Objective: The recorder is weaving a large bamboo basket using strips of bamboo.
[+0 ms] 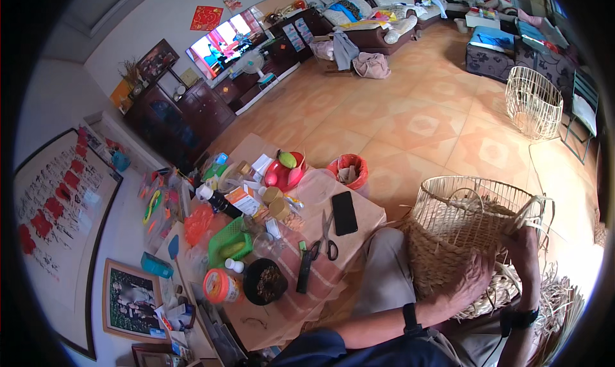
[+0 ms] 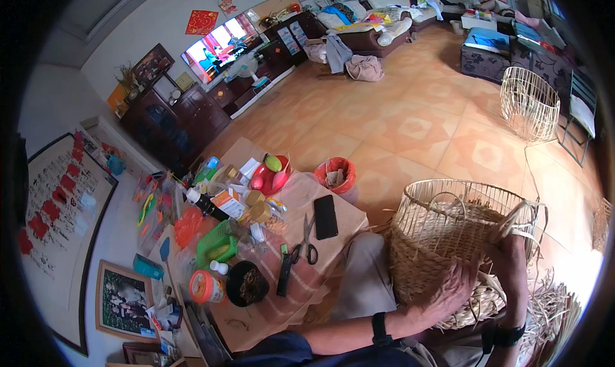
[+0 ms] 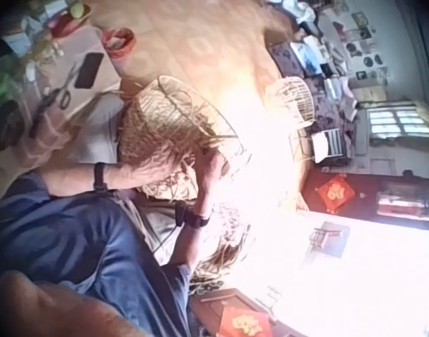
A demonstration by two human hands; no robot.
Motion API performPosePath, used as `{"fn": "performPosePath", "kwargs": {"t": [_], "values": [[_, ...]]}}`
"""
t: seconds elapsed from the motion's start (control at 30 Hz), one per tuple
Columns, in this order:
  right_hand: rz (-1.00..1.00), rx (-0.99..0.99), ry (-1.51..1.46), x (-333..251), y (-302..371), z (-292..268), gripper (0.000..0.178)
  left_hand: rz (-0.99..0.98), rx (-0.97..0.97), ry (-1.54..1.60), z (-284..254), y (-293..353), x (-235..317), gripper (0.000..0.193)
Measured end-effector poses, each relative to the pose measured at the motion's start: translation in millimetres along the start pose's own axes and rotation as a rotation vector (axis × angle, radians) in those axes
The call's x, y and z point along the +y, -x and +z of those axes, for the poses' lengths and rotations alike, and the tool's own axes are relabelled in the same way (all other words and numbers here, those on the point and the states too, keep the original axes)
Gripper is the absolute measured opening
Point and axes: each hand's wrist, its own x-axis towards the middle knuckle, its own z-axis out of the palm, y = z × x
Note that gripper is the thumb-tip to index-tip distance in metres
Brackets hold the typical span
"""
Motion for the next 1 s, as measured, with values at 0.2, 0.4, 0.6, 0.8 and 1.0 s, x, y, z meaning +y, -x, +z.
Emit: {"fn": "performPosePath", "kwargs": {"t": [0.2,0.4,0.6,0.8,1.0], "values": [[-0.178,0.165,0.655,20.0,-6.1,8.7,0.025,0.063,-0.297,-0.233,-11.3,-9.1,4.6,0.047],[-0.336,0.341,0.88,36.7,6.5,28.6,0.015,0.141,-0.23,-0.04,14.8,3.4,-0.3,0.044],[-0.389,0.327,0.876,30.0,4.3,41.6,0.009,-0.095,0.095,0.718,43.6,5.2,-16.8,0.031],[-0.415,0.314,0.791,41.5,7.3,27.7,0.005,0.0,0.16,0.729,32.4,1.4,-25.3,0.034],[-0.19,0.236,-0.031,28.8,23.8,33.1,0.038,-0.016,0.074,0.803,23.1,0.3,-36.6,0.03]]}}
